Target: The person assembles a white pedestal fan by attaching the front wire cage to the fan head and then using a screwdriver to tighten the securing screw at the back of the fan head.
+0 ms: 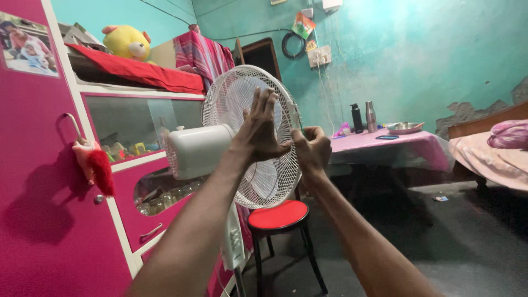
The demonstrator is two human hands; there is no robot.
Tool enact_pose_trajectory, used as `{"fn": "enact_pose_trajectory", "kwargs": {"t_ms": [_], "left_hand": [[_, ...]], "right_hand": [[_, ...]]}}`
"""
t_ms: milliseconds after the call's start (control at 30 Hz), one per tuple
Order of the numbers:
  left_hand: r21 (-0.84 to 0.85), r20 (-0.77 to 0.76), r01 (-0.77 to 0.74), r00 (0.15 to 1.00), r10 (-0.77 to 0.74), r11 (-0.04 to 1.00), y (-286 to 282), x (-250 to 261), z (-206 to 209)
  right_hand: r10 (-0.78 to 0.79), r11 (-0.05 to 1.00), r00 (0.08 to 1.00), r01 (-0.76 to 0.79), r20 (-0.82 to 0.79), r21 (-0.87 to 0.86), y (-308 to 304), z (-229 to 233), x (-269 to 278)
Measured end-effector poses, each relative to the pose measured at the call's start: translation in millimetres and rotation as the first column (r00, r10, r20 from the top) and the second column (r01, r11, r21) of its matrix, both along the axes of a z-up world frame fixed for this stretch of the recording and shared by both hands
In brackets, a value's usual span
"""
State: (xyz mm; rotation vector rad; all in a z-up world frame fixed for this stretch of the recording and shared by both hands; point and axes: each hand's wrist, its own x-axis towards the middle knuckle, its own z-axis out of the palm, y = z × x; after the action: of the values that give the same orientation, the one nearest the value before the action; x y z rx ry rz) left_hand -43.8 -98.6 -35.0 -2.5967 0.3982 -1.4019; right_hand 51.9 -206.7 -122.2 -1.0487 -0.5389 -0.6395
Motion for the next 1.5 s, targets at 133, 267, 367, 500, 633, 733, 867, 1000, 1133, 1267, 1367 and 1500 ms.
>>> {"fn": "enact_pose_trajectory", "kwargs": {"t_ms": [133, 267, 367, 500, 633, 733, 867, 1000, 1133, 1267, 1367, 1500], "left_hand": [[0.007, 0.016, 0.020, 1.000, -0.020, 1.000, -2, 4, -1], [-0.020, 0.018, 0.028, 0.999, -0.027, 0.999, 0, -1, -2], [-0.011, 0.021, 0.003, 1.000, -0.003, 1.000, -1, -4, -2], [-0.011, 0.029, -0.006, 1.000, 0.006, 1.000, -1, -4, 0], [-0.006, 0.004, -0.018, 1.000, 0.018, 1.000, 4, -7, 3], [0.065, 0.069, 0.068, 0.995, -0.073, 0.996, 4, -9, 2], [0.024, 0.013, 0.017, 1.000, -0.017, 1.000, -3, -14, 1], [0.012, -0.012, -0.021, 1.000, 0.021, 1.000, -13, -14, 1], [0.029, 0.023, -0.001, 1.000, 0.000, 1.000, -18, -12, -1], [0.020, 0.018, -0.006, 1.000, 0.005, 1.000, -14, -14, 0], [0.051, 0.046, 0.021, 0.999, -0.024, 0.998, -15, -11, -1], [0.020, 0.020, 0.007, 1.000, -0.007, 1.000, -17, -12, -1]], "right_hand": [[-0.262, 0.965, 0.962, 0.263, 0.078, 0.005, 0, -2, 6], [-0.237, 0.970, 0.964, 0.242, 0.119, -0.028, -5, -3, 3], [-0.299, 0.952, 0.930, 0.306, 0.215, 0.000, -10, -4, -5], [-0.417, 0.899, 0.843, 0.437, 0.341, 0.021, -13, -1, -11], [-0.309, 0.931, 0.935, 0.335, 0.175, -0.144, -12, 7, -6], [-0.002, 0.986, 1.000, -0.002, -0.026, -0.165, -15, 12, 6], [0.119, 0.991, 0.992, -0.117, 0.032, -0.059, -24, 6, 11], [-0.152, 0.971, 0.964, 0.187, 0.216, -0.151, -31, -3, 2], [-0.154, 0.968, 0.970, 0.186, 0.189, -0.168, -37, -5, -4], [-0.129, 0.968, 0.977, 0.161, 0.171, -0.192, -35, -2, -4], [-0.139, 0.970, 0.978, 0.166, 0.156, -0.177, -33, -2, 0], [-0.328, 0.927, 0.915, 0.360, 0.236, -0.106, -24, -3, -4]]}}
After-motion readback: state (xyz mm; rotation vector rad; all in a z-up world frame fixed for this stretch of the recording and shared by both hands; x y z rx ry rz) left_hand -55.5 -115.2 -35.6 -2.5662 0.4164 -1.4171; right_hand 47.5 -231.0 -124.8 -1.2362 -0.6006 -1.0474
